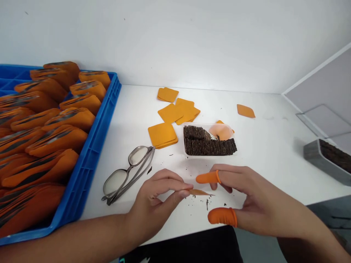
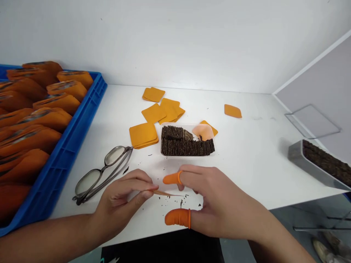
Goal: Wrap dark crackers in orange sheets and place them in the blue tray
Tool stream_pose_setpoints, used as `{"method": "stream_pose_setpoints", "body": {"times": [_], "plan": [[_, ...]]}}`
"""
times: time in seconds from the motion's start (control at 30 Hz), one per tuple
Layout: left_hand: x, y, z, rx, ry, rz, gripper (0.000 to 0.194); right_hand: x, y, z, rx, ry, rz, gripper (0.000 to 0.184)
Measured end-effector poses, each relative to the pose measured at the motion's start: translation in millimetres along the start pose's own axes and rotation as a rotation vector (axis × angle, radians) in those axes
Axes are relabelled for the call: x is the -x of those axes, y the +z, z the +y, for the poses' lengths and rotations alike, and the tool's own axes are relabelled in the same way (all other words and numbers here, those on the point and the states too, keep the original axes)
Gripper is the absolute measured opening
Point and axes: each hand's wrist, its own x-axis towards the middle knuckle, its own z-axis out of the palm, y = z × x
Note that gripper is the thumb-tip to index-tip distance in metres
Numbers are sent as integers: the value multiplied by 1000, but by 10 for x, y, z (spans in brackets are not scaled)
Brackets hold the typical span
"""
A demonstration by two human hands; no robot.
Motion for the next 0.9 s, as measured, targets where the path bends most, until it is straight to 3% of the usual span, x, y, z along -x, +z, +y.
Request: {"method": "stream_pose_setpoints", "body": {"times": [0.13,0.23,0.33,0.43,0.5,0.6,0.67,0.77,0.9], "plan": [[-5,-2,-26,-45,-69,-6,12,-160,38,-14,83,-54,81,5],[29,-20,-74,-66,-68,53,19,-277,105,51,9,-77,248,10],[68,-32,-127,-63,-147,132,28,-345,171,127,-231,-80,368,14],[68,-35,-134,-24,-171,119,10,-380,239,174,-376,-100,338,20],[44,-37,-109,-51,-104,107,9,-392,263,186,-375,-98,308,22],[4,-43,-64,-145,33,88,9,-398,268,186,-318,-115,296,9],[-1,-47,-45,-187,50,77,12,-400,287,177,-285,-162,316,2],[33,-50,-32,-183,-18,58,24,-413,375,154,-310,-185,429,22],[94,-48,-21,-183,73,-150,74,-443,526,110,-434,-145,487,54]]}}
